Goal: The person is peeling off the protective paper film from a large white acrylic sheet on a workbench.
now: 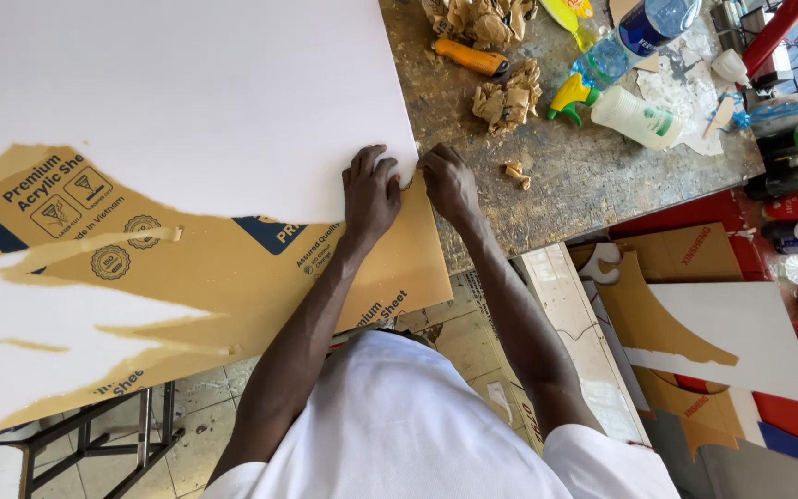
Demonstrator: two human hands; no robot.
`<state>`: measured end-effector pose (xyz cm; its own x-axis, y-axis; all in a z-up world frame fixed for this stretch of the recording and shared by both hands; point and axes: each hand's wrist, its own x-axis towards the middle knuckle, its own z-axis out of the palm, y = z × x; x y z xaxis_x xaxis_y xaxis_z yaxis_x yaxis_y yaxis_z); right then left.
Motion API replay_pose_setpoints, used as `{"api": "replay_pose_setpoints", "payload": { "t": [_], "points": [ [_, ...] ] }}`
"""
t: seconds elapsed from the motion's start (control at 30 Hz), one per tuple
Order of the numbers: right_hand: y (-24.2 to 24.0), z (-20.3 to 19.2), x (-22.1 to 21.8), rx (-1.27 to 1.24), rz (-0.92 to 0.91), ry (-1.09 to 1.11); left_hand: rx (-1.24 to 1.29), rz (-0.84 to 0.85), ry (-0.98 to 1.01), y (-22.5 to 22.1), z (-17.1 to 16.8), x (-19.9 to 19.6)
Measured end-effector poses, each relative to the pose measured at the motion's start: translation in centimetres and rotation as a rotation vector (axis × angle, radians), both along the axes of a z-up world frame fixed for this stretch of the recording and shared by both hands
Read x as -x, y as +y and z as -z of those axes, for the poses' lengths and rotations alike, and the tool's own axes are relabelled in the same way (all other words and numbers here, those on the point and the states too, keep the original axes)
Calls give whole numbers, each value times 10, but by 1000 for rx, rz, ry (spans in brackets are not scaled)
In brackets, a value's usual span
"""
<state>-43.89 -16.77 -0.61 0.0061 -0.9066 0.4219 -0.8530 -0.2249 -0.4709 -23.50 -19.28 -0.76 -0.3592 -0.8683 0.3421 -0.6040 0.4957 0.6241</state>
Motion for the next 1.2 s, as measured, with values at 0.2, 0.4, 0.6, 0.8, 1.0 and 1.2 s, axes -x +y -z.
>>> {"api": "replay_pose_setpoints", "payload": {
  "t": [0.2, 0.4, 0.6, 0.8, 1.0, 1.2],
  "points": [
    [14, -4, -11, 95, -39, 28, 20, 30, -32, 4, 9, 41],
    [33, -12, -10, 118, -130, -93, 67, 110, 51, 8, 15, 31],
    [50, -14, -12, 24, -106, -468, 9, 231, 189, 4, 27, 26],
    [57, 0, -21, 38, -37, -318, -196, 360, 510, -4, 16, 14],
    [77, 14, -44, 34, 164, -238, -431, 389, 764, -3, -3, 1],
    [100, -3, -62, 45, 174, -335, -386, 313, 650, -6, -12, -5]
  ]
}}
